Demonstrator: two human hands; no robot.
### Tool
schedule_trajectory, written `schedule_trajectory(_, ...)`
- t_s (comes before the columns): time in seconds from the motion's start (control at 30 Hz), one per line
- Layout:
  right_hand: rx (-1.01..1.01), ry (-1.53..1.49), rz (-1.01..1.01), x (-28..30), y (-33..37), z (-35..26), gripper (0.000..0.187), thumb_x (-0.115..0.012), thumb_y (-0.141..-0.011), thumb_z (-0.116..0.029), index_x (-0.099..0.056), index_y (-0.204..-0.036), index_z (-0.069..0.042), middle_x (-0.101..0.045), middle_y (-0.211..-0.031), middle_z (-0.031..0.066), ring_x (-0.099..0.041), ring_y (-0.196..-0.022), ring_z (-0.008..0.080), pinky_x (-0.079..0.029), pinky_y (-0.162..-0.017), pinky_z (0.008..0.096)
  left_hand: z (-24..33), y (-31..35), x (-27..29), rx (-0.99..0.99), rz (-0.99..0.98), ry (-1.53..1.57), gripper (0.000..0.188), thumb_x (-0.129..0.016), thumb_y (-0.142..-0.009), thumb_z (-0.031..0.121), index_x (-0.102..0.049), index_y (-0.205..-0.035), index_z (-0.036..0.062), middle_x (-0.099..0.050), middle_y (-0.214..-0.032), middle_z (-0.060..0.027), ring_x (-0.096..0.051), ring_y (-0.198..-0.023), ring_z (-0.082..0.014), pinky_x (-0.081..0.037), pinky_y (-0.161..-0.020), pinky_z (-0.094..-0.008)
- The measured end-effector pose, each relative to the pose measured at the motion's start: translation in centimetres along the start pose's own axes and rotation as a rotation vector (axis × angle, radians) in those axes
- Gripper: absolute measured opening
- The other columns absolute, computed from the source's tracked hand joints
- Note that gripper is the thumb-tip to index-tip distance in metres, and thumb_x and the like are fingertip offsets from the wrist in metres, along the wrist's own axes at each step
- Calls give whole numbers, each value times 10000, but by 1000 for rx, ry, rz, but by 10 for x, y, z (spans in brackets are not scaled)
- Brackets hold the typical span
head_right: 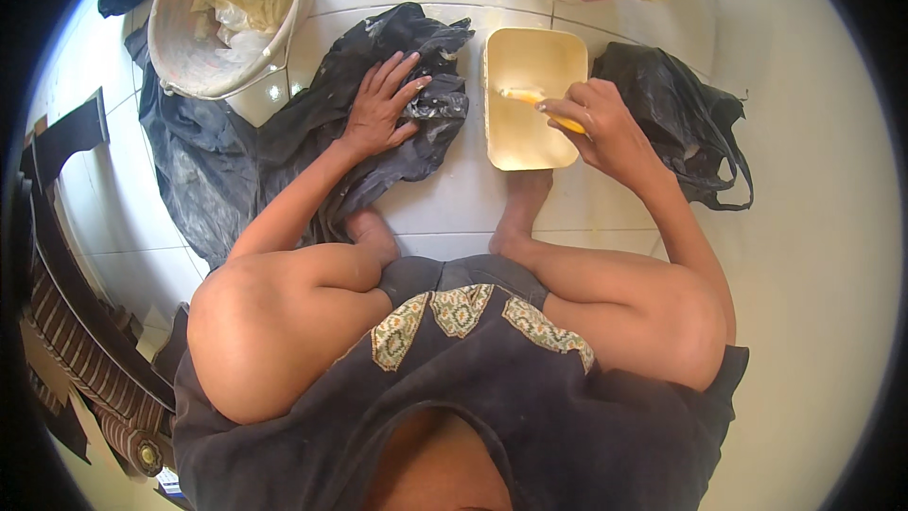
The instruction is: The person prepares a mixture of paint and putty by stirring contents in a bucket, transferring white material from a bag into a container, and mixing it with a brush.
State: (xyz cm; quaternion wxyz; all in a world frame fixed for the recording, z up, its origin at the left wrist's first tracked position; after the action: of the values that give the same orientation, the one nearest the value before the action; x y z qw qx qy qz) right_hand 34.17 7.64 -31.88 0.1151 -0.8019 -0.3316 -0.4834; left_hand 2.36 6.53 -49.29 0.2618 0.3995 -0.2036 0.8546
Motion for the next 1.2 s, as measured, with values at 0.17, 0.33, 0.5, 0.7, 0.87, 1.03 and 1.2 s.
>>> schedule_trajectory(0.17,0,170,82,-2,-2,6,400,-732,-768,-18,-663,-1152,-102,-565,-854,63,-524,-823,252,-414,-816,369,0,2,2,11,-24,-7,733,-750,-699,287,-505,-1384,198,-298,-1564,-77,-258,-1446,-289,-256,-1155,-504)
schedule_trajectory(0.33,-21,285,133,-8,3,3,435,-737,-760,-18,-662,-1179,-111,-580,-874,58,-535,-834,243,-410,-832,380,1,2,3,10,-15,6,740,-754,-697,284,-501,-1388,203,-296,-1565,-74,-255,-1448,-284,-254,-1154,-506)
schedule_trajectory(0.5,-26,250,102,-7,10,1,418,-729,-760,-6,-658,-1161,-98,-577,-885,61,-536,-849,244,-409,-847,379,0,1,2,7,-17,9,750,-759,-692,286,-499,-1392,208,-290,-1568,-69,-245,-1453,-281,-252,-1155,-504)
schedule_trajectory(0.7,-21,180,-84,4,15,-6,368,-720,-779,-11,-652,-1133,-84,-574,-890,60,-527,-853,246,-399,-870,386,-1,3,1,11,-33,1,756,-761,-695,291,-492,-1397,215,-285,-1572,-66,-241,-1454,-277,-248,-1157,-500)
schedule_trajectory(0.87,17,127,-115,9,17,-14,308,-722,-807,-71,-674,-1109,-100,-586,-867,67,-544,-824,245,-411,-823,377,-1,3,1,15,-31,-5,762,-761,-698,294,-486,-1404,222,-279,-1575,-63,-239,-1455,-273,-243,-1159,-498)
schedule_trajectory(1.03,24,73,-154,13,19,-15,259,-720,-836,-140,-695,-1093,-123,-607,-848,79,-580,-789,244,-444,-729,362,-1,3,1,18,-35,-7,758,-757,-700,293,-487,-1405,224,-279,-1576,-63,-238,-1455,-273,-242,-1160,-498)
schedule_trajectory(1.2,-90,-34,-256,14,28,-17,285,-729,-806,-75,-697,-1088,-104,-587,-844,52,-541,-843,235,-367,-903,393,-2,3,1,18,-30,-10,760,-759,-697,295,-487,-1403,223,-278,-1575,-65,-239,-1454,-276,-241,-1161,-498)
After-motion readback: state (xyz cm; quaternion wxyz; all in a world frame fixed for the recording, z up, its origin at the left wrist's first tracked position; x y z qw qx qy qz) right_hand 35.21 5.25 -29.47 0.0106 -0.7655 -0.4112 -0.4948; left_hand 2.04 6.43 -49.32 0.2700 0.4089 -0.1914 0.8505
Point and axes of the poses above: each hand's wrist, its own y-axis away from the middle knuckle, its own x-axis out of the back of the hand, z = x × y, the point moved 1 cm from there along -y, towards the middle knuckle
